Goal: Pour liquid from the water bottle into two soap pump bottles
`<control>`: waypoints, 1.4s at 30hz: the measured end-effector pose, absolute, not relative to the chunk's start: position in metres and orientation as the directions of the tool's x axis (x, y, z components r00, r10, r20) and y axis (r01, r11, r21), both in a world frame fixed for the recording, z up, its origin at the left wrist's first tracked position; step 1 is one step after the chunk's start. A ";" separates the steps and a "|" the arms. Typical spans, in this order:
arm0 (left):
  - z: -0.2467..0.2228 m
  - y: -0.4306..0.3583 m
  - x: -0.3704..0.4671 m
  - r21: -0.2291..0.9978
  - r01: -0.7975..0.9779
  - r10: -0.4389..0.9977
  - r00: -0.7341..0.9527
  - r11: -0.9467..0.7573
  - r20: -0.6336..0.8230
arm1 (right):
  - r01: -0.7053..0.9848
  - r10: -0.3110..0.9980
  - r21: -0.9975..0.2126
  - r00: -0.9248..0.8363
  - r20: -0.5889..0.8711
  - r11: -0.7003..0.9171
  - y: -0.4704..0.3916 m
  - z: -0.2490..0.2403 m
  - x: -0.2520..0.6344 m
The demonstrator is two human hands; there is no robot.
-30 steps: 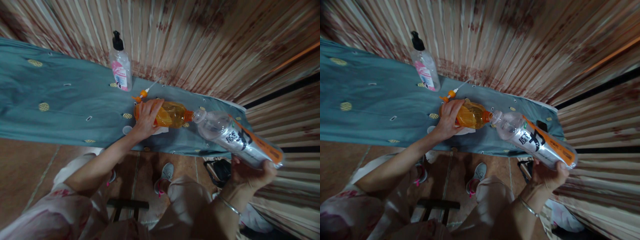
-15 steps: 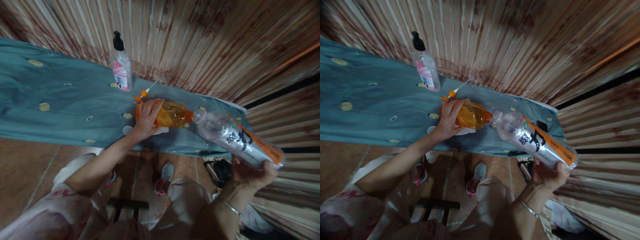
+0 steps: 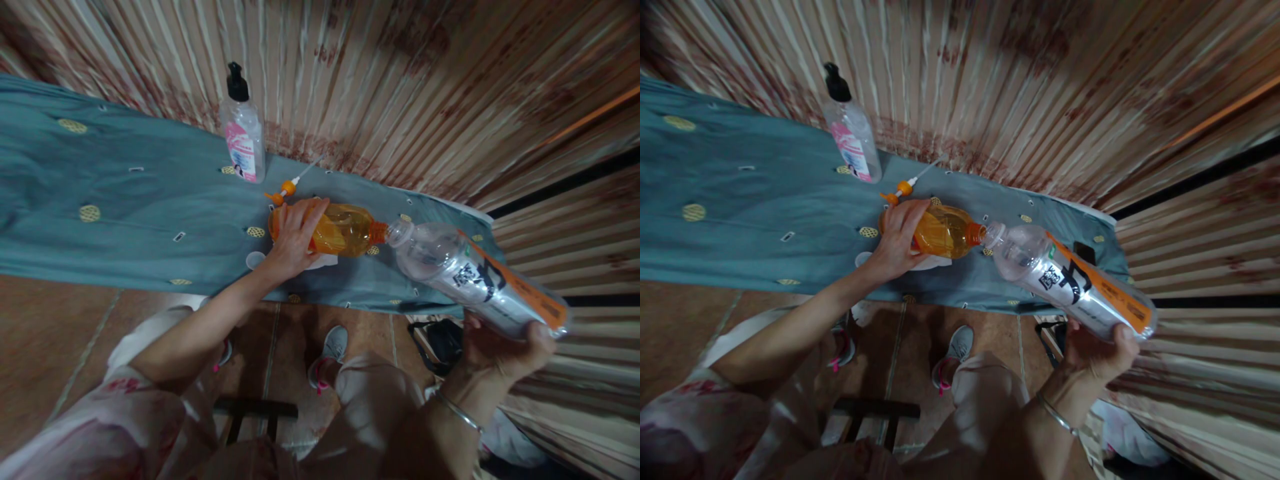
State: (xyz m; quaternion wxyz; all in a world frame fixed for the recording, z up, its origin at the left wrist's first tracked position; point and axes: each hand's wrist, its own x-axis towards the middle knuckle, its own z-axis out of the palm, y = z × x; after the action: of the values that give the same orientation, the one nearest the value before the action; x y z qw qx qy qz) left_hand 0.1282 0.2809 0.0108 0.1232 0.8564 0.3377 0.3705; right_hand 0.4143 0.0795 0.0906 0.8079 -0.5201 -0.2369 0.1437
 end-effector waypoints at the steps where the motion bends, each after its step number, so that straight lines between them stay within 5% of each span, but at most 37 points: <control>1: 0.011 0.281 0.128 0.460 0.485 0.667 0.498 -0.744 0.554 | 0.014 0.476 -0.907 0.848 0.235 0.422 0.080 0.091 0.414; 42: 0.015 0.278 0.130 0.481 0.509 0.700 0.492 -0.714 0.518 | 0.018 0.495 -0.890 0.826 0.270 0.455 0.079 0.089 0.414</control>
State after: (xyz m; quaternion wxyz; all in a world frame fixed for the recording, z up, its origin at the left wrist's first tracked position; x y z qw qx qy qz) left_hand 0.1298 0.2785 0.0151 0.1332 0.8534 0.3541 0.3587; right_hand 0.4143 0.0790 0.0887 0.8136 -0.5011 -0.2559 0.1466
